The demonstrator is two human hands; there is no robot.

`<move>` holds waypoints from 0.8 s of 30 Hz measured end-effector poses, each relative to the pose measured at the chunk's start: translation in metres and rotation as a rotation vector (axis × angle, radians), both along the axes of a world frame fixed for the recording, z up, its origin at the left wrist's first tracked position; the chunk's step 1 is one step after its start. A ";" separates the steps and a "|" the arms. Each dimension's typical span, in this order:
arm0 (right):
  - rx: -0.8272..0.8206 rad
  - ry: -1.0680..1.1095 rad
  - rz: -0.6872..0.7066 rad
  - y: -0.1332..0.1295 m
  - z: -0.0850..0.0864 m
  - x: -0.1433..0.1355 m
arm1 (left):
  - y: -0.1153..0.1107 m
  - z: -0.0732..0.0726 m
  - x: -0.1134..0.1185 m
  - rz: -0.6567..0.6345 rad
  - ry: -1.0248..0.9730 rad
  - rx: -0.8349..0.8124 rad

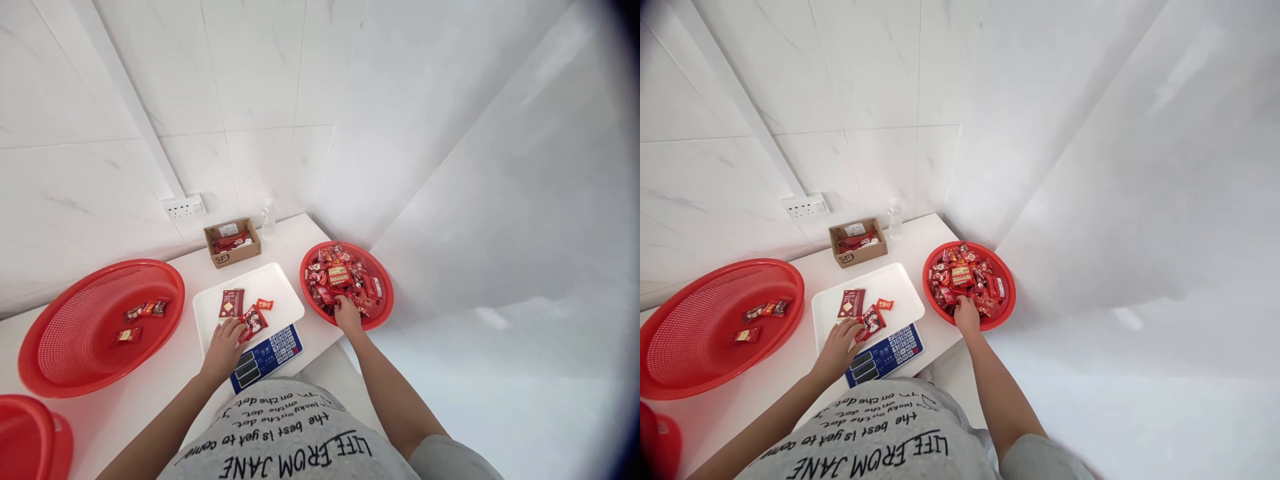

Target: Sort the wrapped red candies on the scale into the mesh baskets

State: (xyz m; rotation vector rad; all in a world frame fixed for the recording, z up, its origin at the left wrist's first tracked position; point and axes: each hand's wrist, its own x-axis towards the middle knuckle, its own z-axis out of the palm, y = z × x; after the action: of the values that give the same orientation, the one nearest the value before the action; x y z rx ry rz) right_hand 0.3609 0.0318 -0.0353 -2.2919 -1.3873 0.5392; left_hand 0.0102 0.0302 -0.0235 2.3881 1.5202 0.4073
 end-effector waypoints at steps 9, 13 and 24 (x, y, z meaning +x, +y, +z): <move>0.233 0.266 -0.258 -0.008 0.001 0.022 | -0.004 0.004 -0.005 0.004 -0.029 -0.024; 0.215 0.285 -0.272 -0.008 0.004 0.029 | -0.004 0.002 -0.005 0.009 -0.031 -0.020; 0.076 0.044 0.067 0.000 -0.009 0.010 | -0.005 0.004 -0.002 0.011 -0.038 -0.023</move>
State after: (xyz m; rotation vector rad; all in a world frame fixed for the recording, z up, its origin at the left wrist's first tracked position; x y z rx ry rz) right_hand 0.3709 0.0314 -0.0442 -2.1676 -1.4427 0.5443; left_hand 0.0082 0.0253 -0.0199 2.3423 1.5135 0.4323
